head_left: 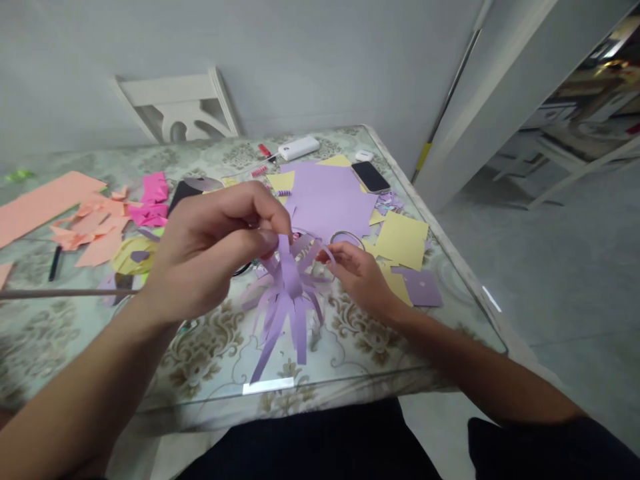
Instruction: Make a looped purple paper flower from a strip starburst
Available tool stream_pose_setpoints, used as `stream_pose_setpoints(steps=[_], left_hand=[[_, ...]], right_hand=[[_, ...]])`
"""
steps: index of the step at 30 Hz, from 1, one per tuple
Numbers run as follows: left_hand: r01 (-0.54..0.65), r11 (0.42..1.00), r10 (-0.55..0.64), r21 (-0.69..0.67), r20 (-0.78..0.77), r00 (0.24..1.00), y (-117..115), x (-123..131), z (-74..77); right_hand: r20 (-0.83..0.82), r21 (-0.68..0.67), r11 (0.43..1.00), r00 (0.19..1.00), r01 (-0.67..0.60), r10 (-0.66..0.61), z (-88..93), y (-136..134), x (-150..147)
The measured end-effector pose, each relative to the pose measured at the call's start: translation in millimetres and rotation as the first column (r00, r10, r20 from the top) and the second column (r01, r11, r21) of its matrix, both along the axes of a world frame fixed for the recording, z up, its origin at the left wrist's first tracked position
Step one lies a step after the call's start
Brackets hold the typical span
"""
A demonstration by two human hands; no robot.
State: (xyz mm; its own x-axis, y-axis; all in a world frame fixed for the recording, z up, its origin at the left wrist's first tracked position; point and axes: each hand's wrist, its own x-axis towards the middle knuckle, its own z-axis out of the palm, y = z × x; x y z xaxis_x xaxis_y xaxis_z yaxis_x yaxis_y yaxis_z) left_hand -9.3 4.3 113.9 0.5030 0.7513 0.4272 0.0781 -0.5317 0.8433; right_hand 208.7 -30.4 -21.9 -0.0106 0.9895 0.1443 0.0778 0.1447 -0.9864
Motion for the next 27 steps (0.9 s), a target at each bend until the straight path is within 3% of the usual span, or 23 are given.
stream_pose_setpoints(steps=[3,8,13,19,23,27], left_hand=[[0.01,0.997,-0.005,0.074,-0.064,0.998,8.9,10.0,6.7],[0.089,0.987,-0.088,0.136,-0.01,0.996,12.4,18.9,22.8],[0.147,0.969,-0.123,0.196,-0.132,0.984,7.0,19.5,46.4],[0.154,0.983,-0.149,0.099,-0.058,0.987,12.0,16.4,62.5],[0.138,0.982,-0.114,0.13,-0.18,0.977,29.0,17.7,51.8],[0.198,0.967,-0.106,0.163,-0.452,0.886,51.5,24.9,17.4]], right_hand=[[0.017,0.002,1.0,1.0,0.004,-0.005,-3.4,3.0,1.7],[-0.01,0.029,0.999,0.999,0.037,-0.037,-3.5,8.1,4.7],[-0.035,0.017,0.994,0.994,0.104,-0.103,0.4,9.8,6.2],[-0.058,-0.031,0.987,0.986,0.157,-0.159,2.8,8.2,6.9],[-0.096,-0.075,0.989,0.987,0.125,-0.132,2.2,6.7,6.3],[-0.081,-0.066,0.993,0.991,0.1,-0.105,1.0,7.2,6.6]])
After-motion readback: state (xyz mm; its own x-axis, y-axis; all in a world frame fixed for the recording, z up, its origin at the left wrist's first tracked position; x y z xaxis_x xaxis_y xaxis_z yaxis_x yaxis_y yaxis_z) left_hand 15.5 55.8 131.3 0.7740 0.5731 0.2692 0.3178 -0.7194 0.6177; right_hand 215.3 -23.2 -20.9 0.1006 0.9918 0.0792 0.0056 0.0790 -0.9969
